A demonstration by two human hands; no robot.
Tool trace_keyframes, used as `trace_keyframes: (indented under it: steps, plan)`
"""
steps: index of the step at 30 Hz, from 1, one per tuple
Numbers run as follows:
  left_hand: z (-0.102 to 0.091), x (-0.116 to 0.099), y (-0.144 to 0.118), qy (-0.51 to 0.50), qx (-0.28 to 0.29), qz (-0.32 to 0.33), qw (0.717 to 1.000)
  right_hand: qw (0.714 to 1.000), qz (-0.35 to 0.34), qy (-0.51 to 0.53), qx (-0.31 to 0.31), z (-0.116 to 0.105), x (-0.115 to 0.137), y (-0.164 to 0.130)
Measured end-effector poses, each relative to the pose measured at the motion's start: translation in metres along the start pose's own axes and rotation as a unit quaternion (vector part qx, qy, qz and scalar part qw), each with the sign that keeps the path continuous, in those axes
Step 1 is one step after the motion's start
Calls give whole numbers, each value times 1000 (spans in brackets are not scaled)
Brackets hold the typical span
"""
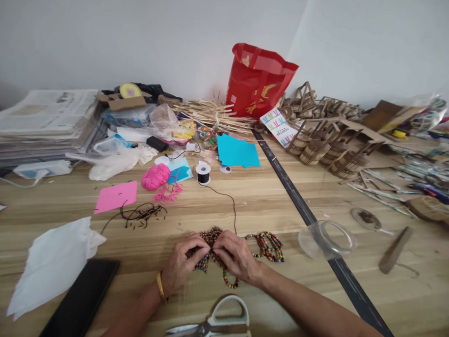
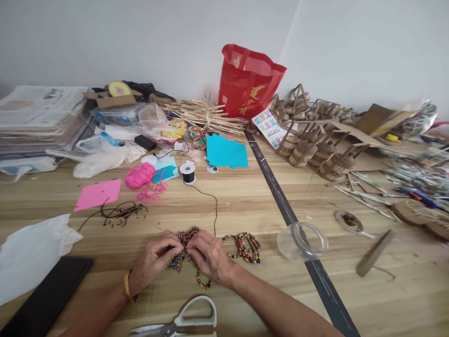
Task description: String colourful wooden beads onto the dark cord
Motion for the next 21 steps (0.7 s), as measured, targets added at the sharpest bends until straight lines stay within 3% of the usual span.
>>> trace_keyframes:
  steps: [4,13,21]
  plan:
    - [-4,1,2,-7,-23,1,1000,1000,11,6,-6,-1,0,1]
    - [0,5,1,-1,-29,84,996,1000,15,19,8,0,0,0]
    - [2,-3,-1,34,0,75,997,1000,7,14,16,0,1,0]
Point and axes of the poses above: each hand's wrist, its own y-axis towards the middle knuckle, its own z-axis out of the palm, x = y × z, the point moved 2 cm from there along y, towards the middle knuckle, and after that the axes turned 12 degrees about -x, right-handed, at the moved point
